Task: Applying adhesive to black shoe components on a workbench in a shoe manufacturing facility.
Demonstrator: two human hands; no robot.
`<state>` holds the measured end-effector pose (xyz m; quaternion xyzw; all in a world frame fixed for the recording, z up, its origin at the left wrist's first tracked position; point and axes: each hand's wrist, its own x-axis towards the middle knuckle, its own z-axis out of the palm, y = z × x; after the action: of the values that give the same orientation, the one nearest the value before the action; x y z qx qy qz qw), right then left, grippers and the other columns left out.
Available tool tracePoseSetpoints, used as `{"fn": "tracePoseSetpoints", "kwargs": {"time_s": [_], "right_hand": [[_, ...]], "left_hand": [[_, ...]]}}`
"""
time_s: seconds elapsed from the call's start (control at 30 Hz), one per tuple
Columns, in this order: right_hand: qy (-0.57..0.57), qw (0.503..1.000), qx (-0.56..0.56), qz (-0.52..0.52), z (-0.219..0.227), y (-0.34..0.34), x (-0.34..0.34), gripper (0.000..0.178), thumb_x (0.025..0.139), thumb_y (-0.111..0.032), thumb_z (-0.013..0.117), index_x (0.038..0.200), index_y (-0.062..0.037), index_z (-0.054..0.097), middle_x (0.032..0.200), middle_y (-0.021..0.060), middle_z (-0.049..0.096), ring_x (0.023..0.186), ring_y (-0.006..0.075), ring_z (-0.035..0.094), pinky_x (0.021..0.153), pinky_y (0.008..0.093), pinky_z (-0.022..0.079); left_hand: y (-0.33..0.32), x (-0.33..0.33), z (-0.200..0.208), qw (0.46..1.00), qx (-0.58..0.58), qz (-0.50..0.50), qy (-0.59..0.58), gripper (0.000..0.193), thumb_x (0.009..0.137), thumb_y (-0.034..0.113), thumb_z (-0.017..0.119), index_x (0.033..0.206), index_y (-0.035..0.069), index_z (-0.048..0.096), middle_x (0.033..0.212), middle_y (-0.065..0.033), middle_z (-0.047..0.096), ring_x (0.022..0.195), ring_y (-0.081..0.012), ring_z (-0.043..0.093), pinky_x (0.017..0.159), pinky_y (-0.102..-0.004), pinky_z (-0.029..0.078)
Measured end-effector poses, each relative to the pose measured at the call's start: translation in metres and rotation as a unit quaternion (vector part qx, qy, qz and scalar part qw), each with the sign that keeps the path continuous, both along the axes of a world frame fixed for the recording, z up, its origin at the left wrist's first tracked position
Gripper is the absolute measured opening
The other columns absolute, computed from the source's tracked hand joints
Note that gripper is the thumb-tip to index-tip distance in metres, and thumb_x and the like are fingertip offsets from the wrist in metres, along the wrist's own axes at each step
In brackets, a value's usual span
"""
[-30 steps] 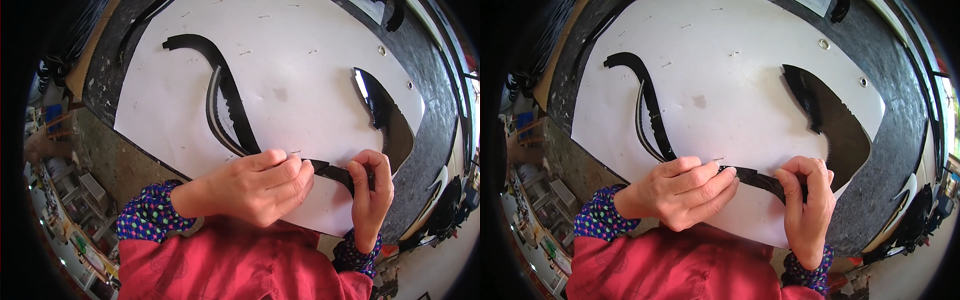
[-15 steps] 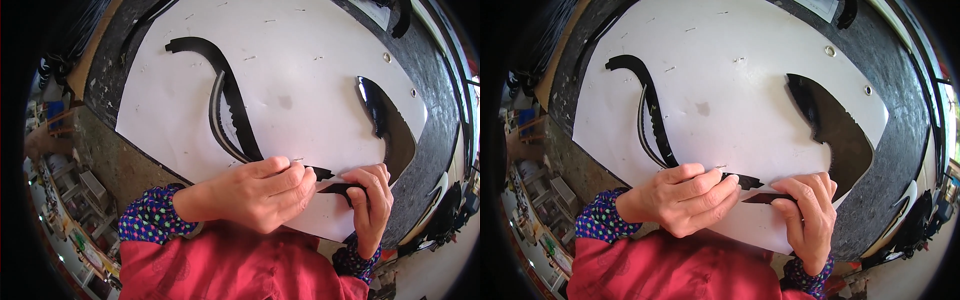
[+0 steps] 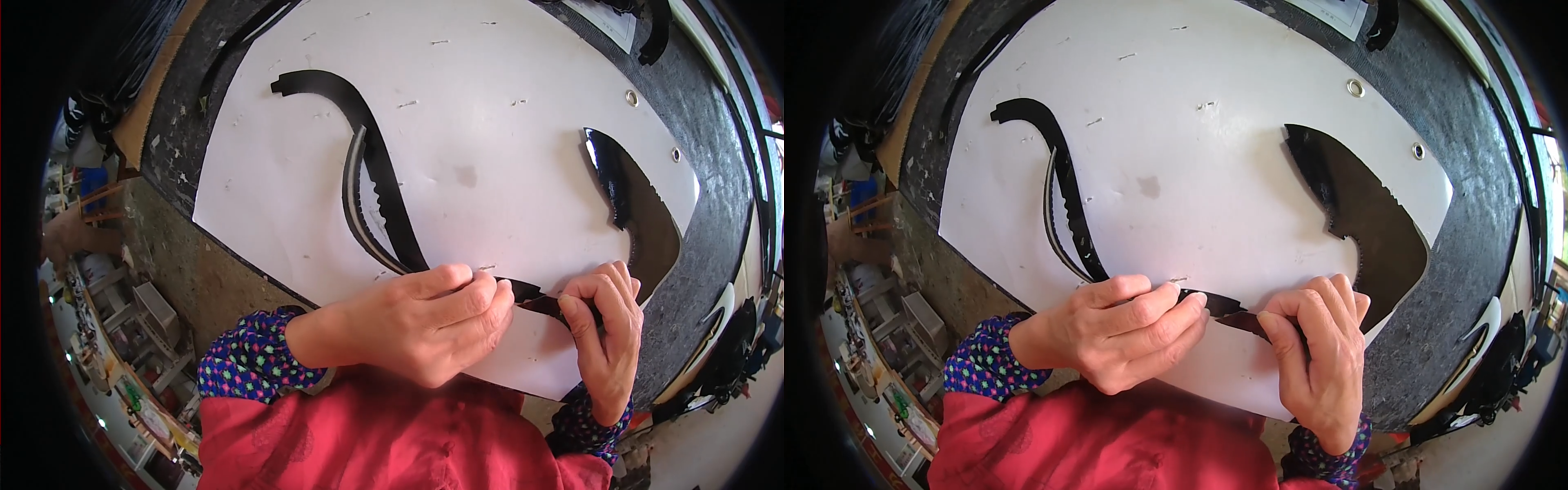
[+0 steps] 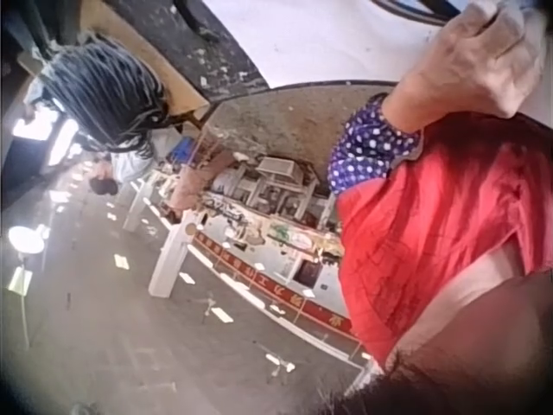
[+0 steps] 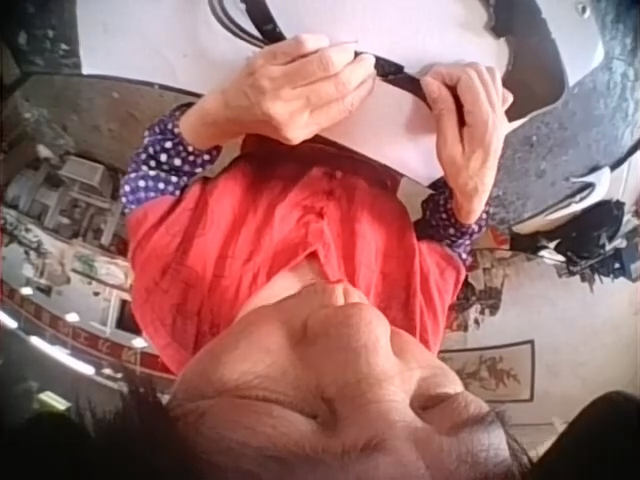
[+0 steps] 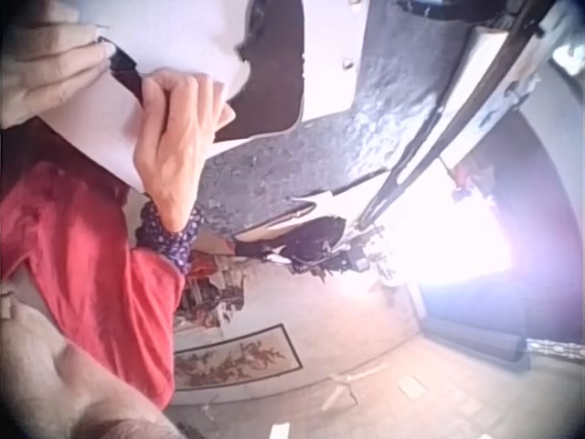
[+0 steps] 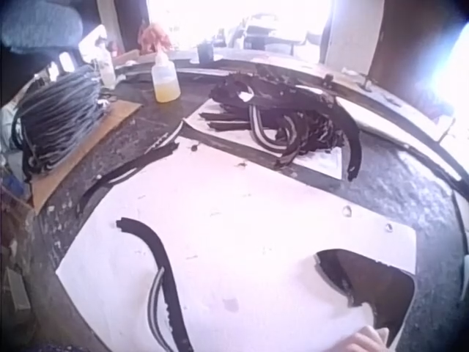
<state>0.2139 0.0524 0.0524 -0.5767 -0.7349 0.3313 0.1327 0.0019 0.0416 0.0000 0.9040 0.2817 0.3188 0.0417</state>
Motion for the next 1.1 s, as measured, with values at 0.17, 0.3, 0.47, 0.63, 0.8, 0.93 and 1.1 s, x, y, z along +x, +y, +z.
{"fn": "tracePoseSetpoints", "kwargs": {"time_s": [0.17, 0.3, 0.47, 0.63, 0.8, 0.93, 1.1], "right_hand": [[-0.007, 1.0, -0.009, 0.004, 0.0003, 0.0017, -0.0008, 0.005, 0.078, -0.007, 0.061, 0.077, -0.0052, 0.056, 0.071, 0.0049, 0.048, 0.072, 0.0223, 0.042, 0.07, 0.0328, 0.028], [-0.009, 1.0, 0.003, 0.008, -0.0023, -0.0008, -0.002, 0.005, 0.077, -0.006, 0.06, 0.078, -0.0049, 0.056, 0.073, 0.0052, 0.048, 0.072, 0.0225, 0.042, 0.07, 0.0333, 0.028], [-0.026, 0.999, 0.012, 0.016, -0.002, -0.0012, -0.0038, 0.006, 0.076, -0.004, 0.061, 0.078, -0.0049, 0.055, 0.073, 0.0055, 0.047, 0.073, 0.0225, 0.042, 0.07, 0.0337, 0.028], [-0.033, 0.999, 0.018, 0.021, -0.0032, -0.0033, -0.0042, 0.007, 0.076, -0.003, 0.062, 0.079, -0.005, 0.055, 0.073, 0.0056, 0.047, 0.072, 0.0225, 0.042, 0.07, 0.0339, 0.028], [-0.034, 0.999, 0.025, 0.022, -0.005, -0.0028, -0.0038, 0.007, 0.076, -0.003, 0.061, 0.079, -0.0049, 0.056, 0.073, 0.0061, 0.046, 0.072, 0.0229, 0.042, 0.07, 0.0339, 0.029], [-0.037, 0.999, 0.027, 0.022, -0.0052, -0.0027, -0.0036, 0.007, 0.076, -0.003, 0.061, 0.079, -0.005, 0.055, 0.073, 0.0064, 0.046, 0.072, 0.0232, 0.042, 0.07, 0.0341, 0.029], [-0.049, 0.998, 0.033, 0.03, -0.0055, -0.0027, -0.0035, 0.008, 0.076, -0.003, 0.061, 0.079, -0.0057, 0.054, 0.074, 0.0066, 0.046, 0.072, 0.0238, 0.042, 0.069, 0.0347, 0.029]], "left_hand": [[0.0006, 0.0003, 0.0002, 1.0, 0.0, -0.001, -0.001, 0.008, 0.07, 0.004, 0.063, 0.077, 0.003, 0.067, 0.089, -0.0063, 0.063, 0.079, -0.0155, 0.058, 0.063, -0.024, 0.042], [0.0003, -0.0004, 0.0002, 1.0, -0.003, -0.006, 0.001, 0.009, 0.069, 0.004, 0.062, 0.077, 0.003, 0.067, 0.089, -0.0069, 0.063, 0.079, -0.0157, 0.058, 0.063, -0.024, 0.042], [-0.0002, -0.001, 0.0007, 1.0, -0.008, -0.009, 0.003, 0.01, 0.07, 0.004, 0.062, 0.078, 0.003, 0.067, 0.089, -0.0071, 0.063, 0.079, -0.0159, 0.058, 0.063, -0.0242, 0.043], [0.0, -0.0011, 0.0, 1.0, -0.011, -0.008, -0.005, 0.009, 0.071, 0.004, 0.062, 0.078, 0.003, 0.067, 0.089, -0.0068, 0.063, 0.079, -0.0159, 0.058, 0.063, -0.0244, 0.043], [-0.0001, -0.0007, -0.0006, 1.0, -0.011, -0.004, -0.004, 0.009, 0.071, 0.004, 0.063, 0.079, 0.003, 0.067, 0.089, -0.0066, 0.063, 0.079, -0.0159, 0.058, 0.063, -0.0244, 0.043], [-0.0003, 0.0001, 0.0, 1.0, -0.018, -0.003, -0.003, 0.009, 0.071, 0.005, 0.063, 0.078, 0.003, 0.067, 0.09, -0.0067, 0.063, 0.079, -0.0158, 0.058, 0.063, -0.0249, 0.042], [-0.0024, 0.0, 0.0008, 1.0, -0.013, 0.01, 0.009, 0.009, 0.072, 0.006, 0.062, 0.079, 0.005, 0.067, 0.091, -0.0059, 0.063, 0.081, -0.0155, 0.058, 0.064, -0.0252, 0.043]]}}
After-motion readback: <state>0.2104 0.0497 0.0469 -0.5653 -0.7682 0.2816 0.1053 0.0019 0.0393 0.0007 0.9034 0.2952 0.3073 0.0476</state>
